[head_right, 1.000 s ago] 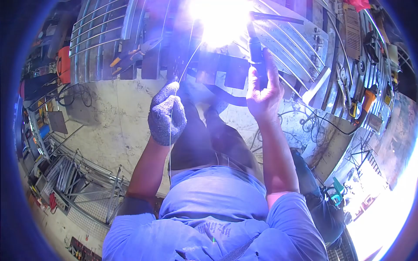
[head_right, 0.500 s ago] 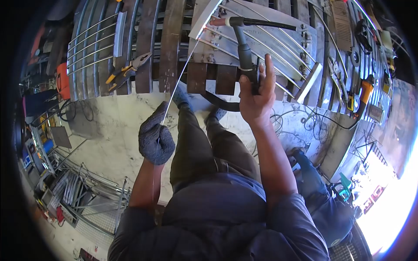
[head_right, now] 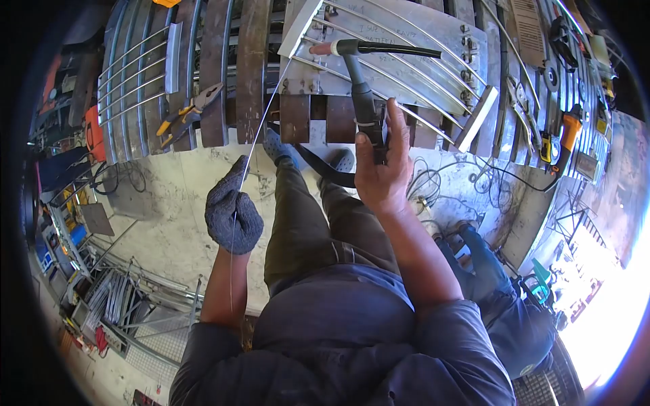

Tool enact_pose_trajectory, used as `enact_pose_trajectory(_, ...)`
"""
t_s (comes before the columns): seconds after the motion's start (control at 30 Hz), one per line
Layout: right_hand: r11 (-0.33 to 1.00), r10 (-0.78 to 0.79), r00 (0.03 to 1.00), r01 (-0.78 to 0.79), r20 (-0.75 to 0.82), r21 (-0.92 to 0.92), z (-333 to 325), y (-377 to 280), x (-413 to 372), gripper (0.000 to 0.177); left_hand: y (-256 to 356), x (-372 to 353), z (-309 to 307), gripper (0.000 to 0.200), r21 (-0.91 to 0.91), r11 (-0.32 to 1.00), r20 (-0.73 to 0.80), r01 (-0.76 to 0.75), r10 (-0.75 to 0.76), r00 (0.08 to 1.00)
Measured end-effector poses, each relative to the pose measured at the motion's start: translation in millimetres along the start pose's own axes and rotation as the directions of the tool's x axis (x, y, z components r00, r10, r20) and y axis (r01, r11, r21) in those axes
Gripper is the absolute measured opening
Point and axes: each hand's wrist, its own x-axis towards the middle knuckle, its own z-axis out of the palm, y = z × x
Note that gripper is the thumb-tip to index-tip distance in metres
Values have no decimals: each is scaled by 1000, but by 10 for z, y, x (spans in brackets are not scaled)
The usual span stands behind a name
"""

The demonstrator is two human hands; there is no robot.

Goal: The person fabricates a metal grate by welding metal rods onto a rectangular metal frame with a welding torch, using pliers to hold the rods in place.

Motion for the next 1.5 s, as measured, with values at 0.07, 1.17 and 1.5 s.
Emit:
enact_pose_trajectory(0.07,1000,-6,1000,6,7,23,17,-14,4,69,-9,-17,13,24,-48,998,-10,46,-46,999)
enact_pose_trajectory(1.17,993,-67,991,77,113,-86,76,-16,83,71,-169,-31,88,27,-39,998,-78,-42,39,996)
enact_pose_trajectory(1.5,989,-77,991,90,109,-114,72,-32,82,69,-186,-29,90,25,23,992,-95,-122,124,988)
